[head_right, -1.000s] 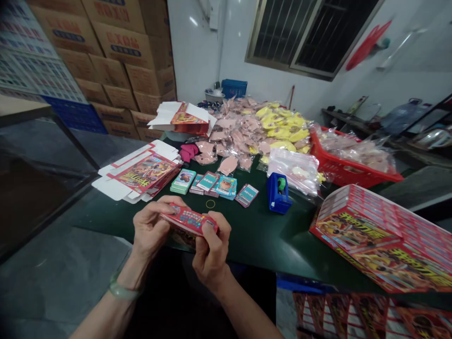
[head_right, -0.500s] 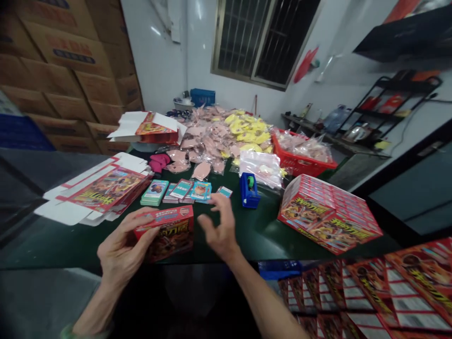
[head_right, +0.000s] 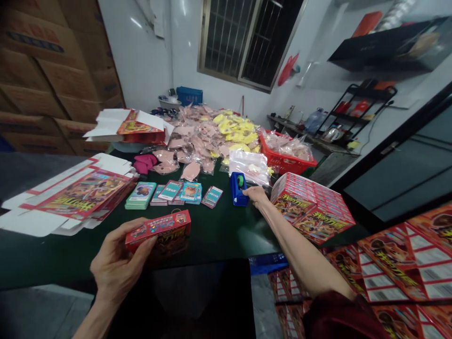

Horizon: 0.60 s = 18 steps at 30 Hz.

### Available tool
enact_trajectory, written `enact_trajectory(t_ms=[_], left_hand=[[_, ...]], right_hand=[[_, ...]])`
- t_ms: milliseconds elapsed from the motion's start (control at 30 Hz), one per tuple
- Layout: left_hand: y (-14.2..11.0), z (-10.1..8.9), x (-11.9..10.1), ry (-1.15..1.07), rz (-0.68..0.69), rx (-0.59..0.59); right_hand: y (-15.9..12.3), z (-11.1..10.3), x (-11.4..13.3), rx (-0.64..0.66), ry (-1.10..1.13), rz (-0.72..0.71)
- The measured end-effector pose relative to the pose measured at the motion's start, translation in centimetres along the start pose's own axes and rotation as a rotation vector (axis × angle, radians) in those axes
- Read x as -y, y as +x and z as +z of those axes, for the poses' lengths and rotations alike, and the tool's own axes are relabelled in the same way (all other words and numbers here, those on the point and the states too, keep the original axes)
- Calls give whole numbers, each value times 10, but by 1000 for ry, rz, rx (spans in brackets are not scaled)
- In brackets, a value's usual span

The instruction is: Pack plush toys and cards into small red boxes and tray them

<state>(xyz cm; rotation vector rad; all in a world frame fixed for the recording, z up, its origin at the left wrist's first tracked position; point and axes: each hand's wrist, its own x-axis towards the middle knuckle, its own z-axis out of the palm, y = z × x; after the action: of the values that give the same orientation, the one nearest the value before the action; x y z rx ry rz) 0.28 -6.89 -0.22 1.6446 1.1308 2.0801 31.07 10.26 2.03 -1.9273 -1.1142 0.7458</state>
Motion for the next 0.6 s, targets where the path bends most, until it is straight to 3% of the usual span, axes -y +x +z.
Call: enact_trajectory(t_ms=[233, 433, 600], left_hand=[[4, -1, -3, -16, 48, 33], [3, -1, -2, -37, 41, 30], [3, -1, -2, -42, 42, 23]], right_hand=[[-9, 17, 1, -65, 256, 198], [-27, 29, -22, -166, 407, 106], [-31, 42, -52, -185, 375, 47]])
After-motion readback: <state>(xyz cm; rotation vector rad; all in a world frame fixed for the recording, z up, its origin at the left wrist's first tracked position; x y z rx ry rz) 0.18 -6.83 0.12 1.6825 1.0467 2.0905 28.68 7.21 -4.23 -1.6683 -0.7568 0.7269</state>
